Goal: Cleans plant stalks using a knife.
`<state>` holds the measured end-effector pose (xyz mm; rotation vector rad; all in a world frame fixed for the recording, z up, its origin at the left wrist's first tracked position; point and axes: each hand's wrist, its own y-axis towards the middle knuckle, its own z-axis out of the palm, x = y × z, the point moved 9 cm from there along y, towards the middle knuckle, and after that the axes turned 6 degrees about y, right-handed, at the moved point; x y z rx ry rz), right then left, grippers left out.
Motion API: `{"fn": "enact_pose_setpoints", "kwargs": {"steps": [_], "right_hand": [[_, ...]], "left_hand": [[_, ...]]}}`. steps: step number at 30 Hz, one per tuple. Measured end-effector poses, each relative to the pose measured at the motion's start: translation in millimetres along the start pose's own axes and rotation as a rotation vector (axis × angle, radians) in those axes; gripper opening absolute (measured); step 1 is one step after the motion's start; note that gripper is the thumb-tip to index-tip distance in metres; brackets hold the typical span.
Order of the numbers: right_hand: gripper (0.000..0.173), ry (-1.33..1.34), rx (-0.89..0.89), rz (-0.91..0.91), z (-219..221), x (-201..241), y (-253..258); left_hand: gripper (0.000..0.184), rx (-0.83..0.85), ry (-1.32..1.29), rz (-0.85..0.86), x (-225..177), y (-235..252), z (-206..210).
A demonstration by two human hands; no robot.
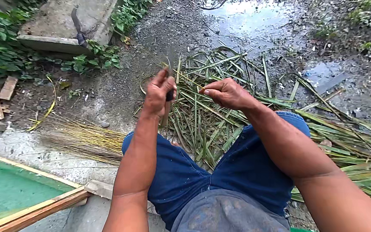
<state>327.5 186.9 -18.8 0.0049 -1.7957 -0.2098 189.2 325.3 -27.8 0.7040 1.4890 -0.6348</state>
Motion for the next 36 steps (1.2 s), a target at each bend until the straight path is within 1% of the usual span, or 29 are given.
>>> {"fn": "enact_pose_setpoints", "kwargs": {"steps": [2, 3, 4, 7, 8, 11, 12, 13, 17, 19, 22, 23, 26, 28, 30, 32, 36], "right_hand": [[0.026, -0.066, -0.013, -0.015, -0.3, 0.3, 2.1], [0.026, -0.098, -0.019, -0.022, -0.6, 0.1, 2.8], [0.027, -0.123, -0.024, -0.023, -0.6, -0.4, 2.7], [0.027, -0.161, -0.032, -0.024, 2.5, 0.5, 1.3], [0.027, -0.167, -0.033, -0.03, 3.6, 1.3, 2.1], [0.027, -0.173, -0.034, -0.027, 4.9, 1.6, 5.4], [0.027, -0.173, -0.029, -0.028, 4.5, 1.5, 6.0], [0.027, -0.173, -0.015, -0.028, 4.6, 1.5, 5.6], [0.027, -0.233, 0.042, -0.082, 7.6, 3.8, 2.7], [0.027, -0.257, 0.043, -0.084, 7.6, 2.9, 2.8], [0.027, -0.286, 0.004, -0.092, 5.7, 2.7, 2.2], [0.027, -0.301, 0.0, -0.101, 4.6, 3.0, 1.8], [0.027, -0.329, -0.005, -0.136, 3.3, 2.2, -0.3], [0.027, -0.346, -0.014, -0.152, 2.0, 1.0, -0.2], [0.025, -0.364, 0.0, -0.122, 0.6, -4.3, 1.0], [0.025, -0.375, 0.052, -0.046, 1.9, -14.2, 3.4], [0.032, -0.283, 0.124, 0.079, 10.2, -25.2, 8.4]], "left_hand": [[0.047, 0.097, 0.029, -0.039, 3.6, -10.7, 23.4], [0.047, 0.123, 0.011, -0.055, 8.1, -11.6, 28.0], [0.045, 0.11, -0.007, -0.056, 10.9, -8.7, 23.2], [0.041, -0.006, -0.046, -0.025, 5.8, 2.5, -8.3], [0.042, -0.007, -0.035, -0.023, 2.4, 0.9, -8.0], [0.049, 0.112, 0.011, -0.064, 8.0, -12.4, 21.1], [0.049, 0.13, 0.008, -0.071, 12.1, -11.8, 23.5], [0.046, 0.111, -0.007, -0.068, 14.4, -7.9, 17.2], [0.039, -0.118, -0.166, -0.036, 9.2, 8.9, -37.8], [0.041, -0.12, -0.174, -0.026, 6.8, 4.3, -39.5], [0.044, -0.004, -0.126, -0.028, 7.2, -4.7, -17.5], [0.044, -0.005, -0.123, -0.025, 8.3, -3.8, -18.7], [0.038, -0.128, -0.167, 0.01, 6.6, 5.4, -50.7], [0.036, -0.181, -0.21, 0.024, 3.0, 7.3, -63.6], [0.037, -0.185, -0.225, 0.033, 2.3, 4.5, -60.4], [0.038, -0.169, -0.243, 0.042, 5.3, 2.8, -53.6], [0.043, -0.12, -0.208, 0.066, 9.9, 2.9, -36.4]]}}
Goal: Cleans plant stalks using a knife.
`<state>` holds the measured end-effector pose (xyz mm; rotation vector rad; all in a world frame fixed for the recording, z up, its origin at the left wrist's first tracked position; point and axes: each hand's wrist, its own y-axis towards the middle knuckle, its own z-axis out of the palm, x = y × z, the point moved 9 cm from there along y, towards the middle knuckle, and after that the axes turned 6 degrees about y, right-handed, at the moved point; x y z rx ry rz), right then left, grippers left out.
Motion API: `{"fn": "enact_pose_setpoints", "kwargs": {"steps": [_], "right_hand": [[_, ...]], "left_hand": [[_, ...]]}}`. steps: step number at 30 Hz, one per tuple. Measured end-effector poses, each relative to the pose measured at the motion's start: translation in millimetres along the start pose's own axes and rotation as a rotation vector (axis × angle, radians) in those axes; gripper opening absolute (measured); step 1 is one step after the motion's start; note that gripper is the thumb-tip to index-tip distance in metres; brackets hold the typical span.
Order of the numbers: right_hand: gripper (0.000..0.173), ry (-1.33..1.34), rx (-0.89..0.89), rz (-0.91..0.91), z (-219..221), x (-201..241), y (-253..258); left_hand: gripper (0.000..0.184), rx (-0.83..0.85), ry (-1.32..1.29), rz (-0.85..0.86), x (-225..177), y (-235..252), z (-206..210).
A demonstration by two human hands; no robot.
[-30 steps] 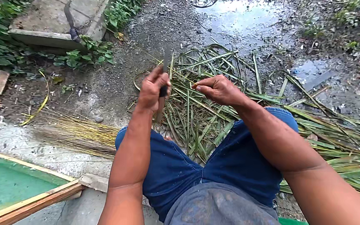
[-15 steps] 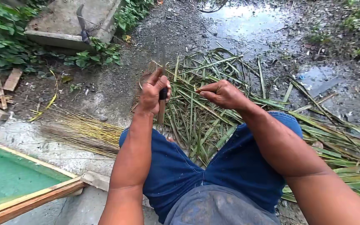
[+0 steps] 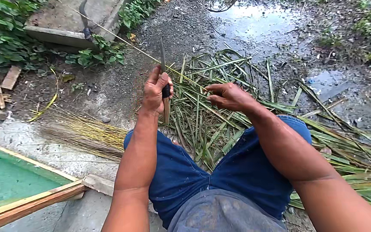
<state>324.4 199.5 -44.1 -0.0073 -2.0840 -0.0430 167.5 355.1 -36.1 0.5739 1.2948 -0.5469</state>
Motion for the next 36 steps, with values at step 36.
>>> {"fn": "enact_pose_setpoints", "kwargs": {"steps": [36], "right_hand": [[0.03, 0.166, 0.099, -0.018, -27.2, 5.2, -26.9]], "left_hand": [[0.033, -0.256, -0.072, 0.054, -21.2, 17.8, -66.1]]}}
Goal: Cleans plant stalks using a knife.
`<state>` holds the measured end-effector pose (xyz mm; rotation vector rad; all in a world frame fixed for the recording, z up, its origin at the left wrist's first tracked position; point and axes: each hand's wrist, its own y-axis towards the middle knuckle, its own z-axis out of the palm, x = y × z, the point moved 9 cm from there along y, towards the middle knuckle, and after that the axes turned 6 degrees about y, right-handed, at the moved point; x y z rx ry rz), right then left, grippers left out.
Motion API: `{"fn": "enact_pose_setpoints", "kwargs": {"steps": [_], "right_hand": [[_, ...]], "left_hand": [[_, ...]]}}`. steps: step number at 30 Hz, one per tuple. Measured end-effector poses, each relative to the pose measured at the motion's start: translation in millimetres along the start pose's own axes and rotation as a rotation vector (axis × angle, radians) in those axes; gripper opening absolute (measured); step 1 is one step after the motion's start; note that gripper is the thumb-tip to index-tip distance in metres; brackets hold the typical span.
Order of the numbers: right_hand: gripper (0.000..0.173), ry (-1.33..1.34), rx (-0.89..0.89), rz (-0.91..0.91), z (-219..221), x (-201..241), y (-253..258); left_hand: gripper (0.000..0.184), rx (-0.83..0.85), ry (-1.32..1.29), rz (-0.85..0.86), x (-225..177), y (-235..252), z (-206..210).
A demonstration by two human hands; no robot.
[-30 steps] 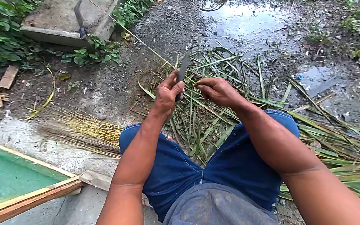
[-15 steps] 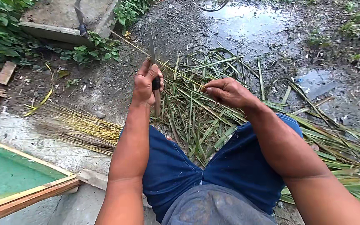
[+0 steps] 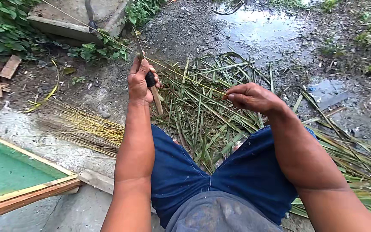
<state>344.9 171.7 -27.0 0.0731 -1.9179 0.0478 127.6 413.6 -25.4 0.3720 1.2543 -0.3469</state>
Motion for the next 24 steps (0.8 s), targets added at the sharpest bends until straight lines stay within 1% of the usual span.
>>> {"fn": "enact_pose_setpoints", "kwargs": {"steps": [3, 5, 6, 9, 11, 13, 15, 16, 18, 20, 21, 24], "right_hand": [[0.03, -0.087, 0.004, 0.069, -3.8, -2.7, -0.9], [0.029, -0.152, -0.025, 0.127, -6.5, -6.0, 1.1], [0.029, -0.167, -0.048, 0.128, -7.1, -6.6, 2.7], [0.03, -0.128, -0.117, 0.063, -5.0, -2.0, 9.5], [0.031, -0.073, -0.132, 0.03, 0.1, 0.1, 14.5], [0.032, -0.019, -0.136, 0.029, 5.1, 0.0, 19.0], [0.032, 0.044, -0.119, 0.039, 9.4, -0.2, 20.9], [0.032, 0.074, -0.104, 0.043, 11.0, 0.1, 20.6], [0.032, 0.131, -0.065, 0.053, 13.8, 0.1, 18.2], [0.033, 0.138, -0.035, 0.047, 15.1, -0.3, 15.9], [0.033, 0.123, -0.032, 0.04, 15.3, 0.2, 15.6], [0.031, 0.017, -0.077, 0.013, 13.0, 3.8, 17.0]], "left_hand": [[0.033, -0.011, 0.007, 0.004, 1.7, -1.7, -0.7], [0.034, -0.017, 0.008, -0.01, 6.0, -5.1, 3.9], [0.033, 0.007, 0.015, -0.024, 10.4, -7.8, 9.6], [0.035, 0.148, 0.069, -0.064, 27.4, -25.0, 43.4], [0.044, 0.272, 0.153, -0.103, 41.0, -45.4, 74.7], [0.049, 0.392, 0.224, -0.165, 55.1, -67.6, 103.6], [0.049, 0.456, 0.231, -0.212, 63.2, -78.0, 118.2], [0.048, 0.45, 0.21, -0.209, 62.6, -74.9, 117.1], [0.045, 0.38, 0.15, -0.162, 55.8, -57.1, 100.9], [0.041, 0.296, 0.091, -0.115, 46.6, -41.5, 84.2], [0.042, 0.29, 0.087, -0.103, 42.9, -40.9, 83.0], [0.049, 0.426, 0.155, -0.139, 48.2, -64.3, 104.6]]}}
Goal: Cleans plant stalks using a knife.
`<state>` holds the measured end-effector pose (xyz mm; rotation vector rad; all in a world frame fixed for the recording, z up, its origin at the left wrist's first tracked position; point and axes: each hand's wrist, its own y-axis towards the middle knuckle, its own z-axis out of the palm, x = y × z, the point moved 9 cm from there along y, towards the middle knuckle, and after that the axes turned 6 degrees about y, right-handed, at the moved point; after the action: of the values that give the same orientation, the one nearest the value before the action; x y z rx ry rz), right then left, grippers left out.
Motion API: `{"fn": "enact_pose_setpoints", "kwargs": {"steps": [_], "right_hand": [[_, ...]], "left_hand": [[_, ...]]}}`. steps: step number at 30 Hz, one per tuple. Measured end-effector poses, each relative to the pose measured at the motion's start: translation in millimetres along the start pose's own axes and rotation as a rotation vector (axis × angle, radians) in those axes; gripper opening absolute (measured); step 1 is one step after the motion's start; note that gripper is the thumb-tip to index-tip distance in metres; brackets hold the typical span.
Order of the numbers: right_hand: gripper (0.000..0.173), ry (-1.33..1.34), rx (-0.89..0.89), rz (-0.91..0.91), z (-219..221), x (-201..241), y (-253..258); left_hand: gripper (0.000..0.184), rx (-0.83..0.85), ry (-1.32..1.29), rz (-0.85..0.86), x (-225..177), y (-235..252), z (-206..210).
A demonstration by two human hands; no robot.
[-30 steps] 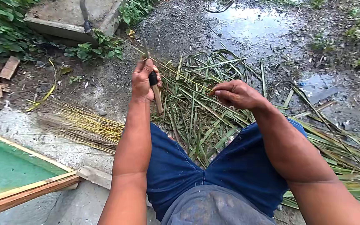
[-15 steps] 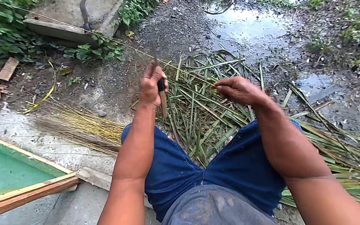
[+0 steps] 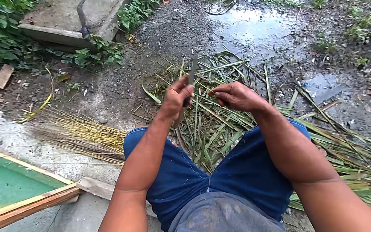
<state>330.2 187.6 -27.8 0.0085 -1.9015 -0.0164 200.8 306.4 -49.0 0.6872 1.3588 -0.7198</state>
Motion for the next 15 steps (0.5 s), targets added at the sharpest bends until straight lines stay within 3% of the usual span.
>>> {"fn": "enact_pose_setpoints", "kwargs": {"steps": [2, 6, 11, 15], "right_hand": [[0.03, -0.077, -0.023, -0.023, -2.8, 2.3, 0.4], [0.029, -0.186, -0.046, -0.014, -5.5, 5.3, -1.8], [0.031, -0.285, -0.097, -0.048, -7.6, 5.1, 3.2], [0.031, -0.308, -0.107, -0.049, -10.0, 4.8, 0.4]], "left_hand": [[0.047, 0.049, -0.001, -0.048, 5.7, -1.4, 9.2], [0.043, -0.101, -0.051, 0.01, -6.8, 12.2, -28.4], [0.048, 0.038, 0.013, -0.093, 6.5, 0.7, 9.6], [0.04, -0.117, -0.044, -0.019, -9.0, 13.6, -34.9]]}}
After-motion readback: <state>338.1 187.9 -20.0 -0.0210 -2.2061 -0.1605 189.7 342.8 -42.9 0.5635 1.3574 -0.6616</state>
